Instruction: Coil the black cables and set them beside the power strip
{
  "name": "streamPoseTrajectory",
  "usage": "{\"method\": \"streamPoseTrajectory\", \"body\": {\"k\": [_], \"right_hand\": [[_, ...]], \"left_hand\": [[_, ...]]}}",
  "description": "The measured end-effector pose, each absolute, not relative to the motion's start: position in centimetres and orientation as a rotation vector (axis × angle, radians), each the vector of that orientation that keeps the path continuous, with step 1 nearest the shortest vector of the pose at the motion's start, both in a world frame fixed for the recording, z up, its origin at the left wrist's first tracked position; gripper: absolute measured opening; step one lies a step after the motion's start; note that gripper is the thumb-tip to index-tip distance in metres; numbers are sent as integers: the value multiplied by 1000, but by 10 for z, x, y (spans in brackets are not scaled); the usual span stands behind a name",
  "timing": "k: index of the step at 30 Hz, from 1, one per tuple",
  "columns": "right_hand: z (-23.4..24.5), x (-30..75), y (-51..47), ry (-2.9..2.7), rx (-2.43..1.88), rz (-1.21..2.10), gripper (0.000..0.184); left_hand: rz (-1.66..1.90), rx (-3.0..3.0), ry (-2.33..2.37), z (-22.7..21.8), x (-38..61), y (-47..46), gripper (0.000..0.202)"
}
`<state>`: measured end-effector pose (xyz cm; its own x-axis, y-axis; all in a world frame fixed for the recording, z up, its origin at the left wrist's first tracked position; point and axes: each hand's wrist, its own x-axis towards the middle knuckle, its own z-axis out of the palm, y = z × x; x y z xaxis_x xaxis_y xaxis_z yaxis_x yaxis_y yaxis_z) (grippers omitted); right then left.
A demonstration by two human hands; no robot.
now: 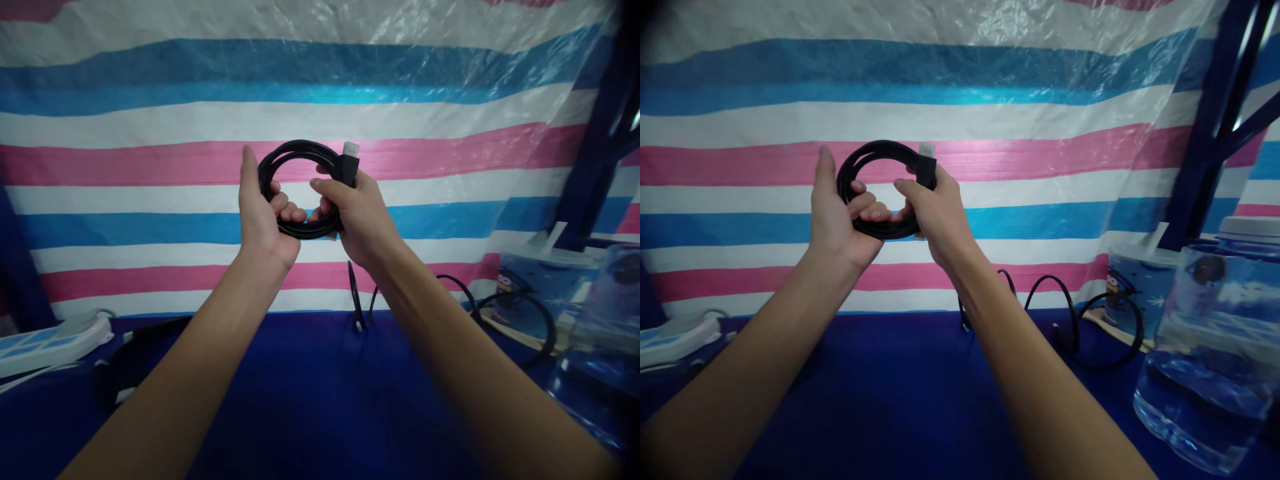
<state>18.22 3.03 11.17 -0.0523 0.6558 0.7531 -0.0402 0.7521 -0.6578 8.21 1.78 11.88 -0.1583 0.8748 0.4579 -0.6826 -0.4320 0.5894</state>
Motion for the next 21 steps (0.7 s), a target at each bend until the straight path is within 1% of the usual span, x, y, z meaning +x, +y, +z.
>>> {"method": "streamPoseTrajectory", "body": {"k": [2, 5, 6, 9, 10, 13, 15, 18, 20, 21], "right_hand": [[111, 185, 34, -1481, -563, 563, 24], [113, 197, 34, -1596, -672, 482, 27], [114, 201, 32, -1658, -698, 452, 27], [117, 208, 26, -1787, -716, 378, 24], [118, 208, 24, -1806, -700, 385, 25], [116, 198, 23, -1772, -606, 503, 28], [113, 189, 27, -1668, -559, 528, 23], [110, 178, 31, -1546, -575, 307, 11], [110, 177, 31, -1542, -596, 164, 12], [111, 177, 30, -1563, -602, 157, 14]], "left_hand": [[1702, 1039, 300, 121, 80, 18, 40], [1515, 1204, 384, 123, 71, 20, 30], [1472, 1230, 404, 123, 68, 21, 32], [1401, 1198, 436, 121, 62, 24, 52], [1394, 1171, 445, 120, 62, 26, 54], [1491, 1062, 437, 116, 67, 29, 54], [1623, 982, 399, 114, 71, 31, 53], [1755, 1037, 400, 115, 72, 30, 48], [1818, 1278, 448, 120, 68, 23, 40], [1831, 1450, 500, 123, 64, 19, 33]]}}
